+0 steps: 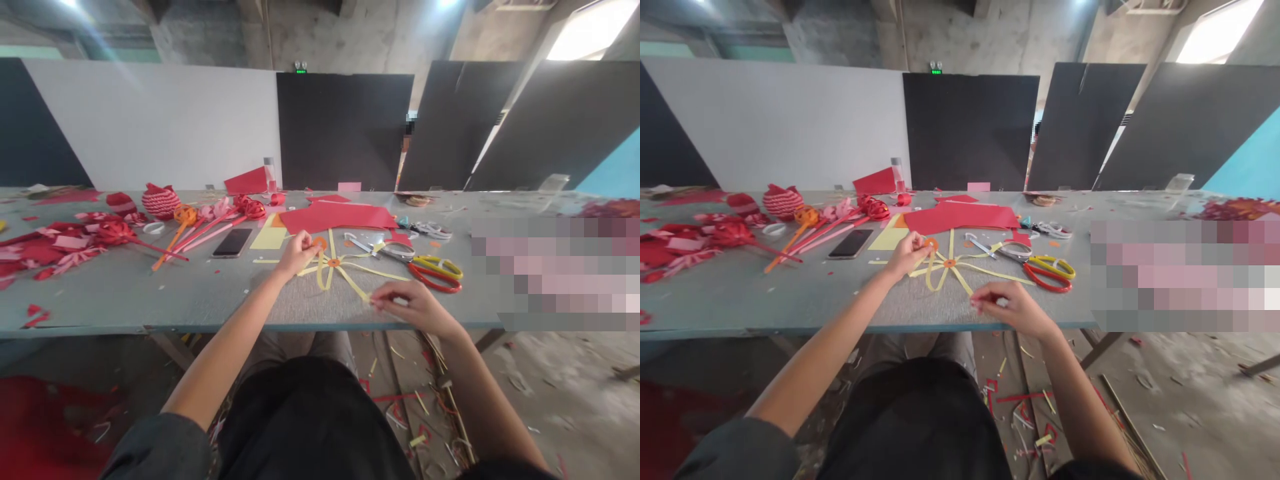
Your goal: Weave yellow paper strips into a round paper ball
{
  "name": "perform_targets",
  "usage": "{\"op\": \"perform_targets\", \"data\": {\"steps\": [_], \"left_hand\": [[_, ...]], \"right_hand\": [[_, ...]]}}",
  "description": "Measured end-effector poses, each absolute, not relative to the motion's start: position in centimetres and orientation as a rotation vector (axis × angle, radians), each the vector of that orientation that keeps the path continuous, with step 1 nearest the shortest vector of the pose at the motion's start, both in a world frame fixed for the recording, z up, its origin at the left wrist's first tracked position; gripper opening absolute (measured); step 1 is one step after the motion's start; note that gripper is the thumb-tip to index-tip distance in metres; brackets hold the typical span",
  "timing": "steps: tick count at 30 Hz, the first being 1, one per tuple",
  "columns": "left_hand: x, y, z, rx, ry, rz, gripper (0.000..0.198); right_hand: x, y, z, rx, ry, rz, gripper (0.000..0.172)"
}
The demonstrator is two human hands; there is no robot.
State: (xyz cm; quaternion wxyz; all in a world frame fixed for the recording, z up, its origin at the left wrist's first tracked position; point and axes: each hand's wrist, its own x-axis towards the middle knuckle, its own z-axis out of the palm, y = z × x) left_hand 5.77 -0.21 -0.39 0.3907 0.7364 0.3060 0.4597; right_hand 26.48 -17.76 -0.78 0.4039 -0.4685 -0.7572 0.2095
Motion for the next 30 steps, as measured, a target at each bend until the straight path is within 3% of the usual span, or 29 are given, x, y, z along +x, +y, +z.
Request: {"op": "perform_targets", "data": {"steps": [6, 12, 18, 23, 30], "left_hand": [[5.5, -0.1, -0.3, 1.953, 0.848, 1.241, 0.002], [5.4, 0.4, -0.7, 1.968, 0.89, 1.329, 0.006], [5.3, 0.5, -0.7, 2.065, 0.935, 1.362, 0.002], [5.1, 0.8, -0.8, 2.16, 0.968, 1.381, 0.018], [5.3, 0.7, -0.7, 2.188, 1.0, 1.406, 0.021]], "right_hand": [[24.4, -9.6, 3.0, -1.105, -1.844, 0.246, 0.016], [23.0, -4.9, 2.7, -1.162, -1.738, 0.093, 0.011], [22.5, -4.2, 0.1, -1.119, -1.629, 0.305, 0.01], [21.9, -3.8, -1.0, -1.115, -1.669, 0.378, 0.015], [21.8, -2.7, -2.6, -1.069, -1.592, 0.631, 0.02]]}}
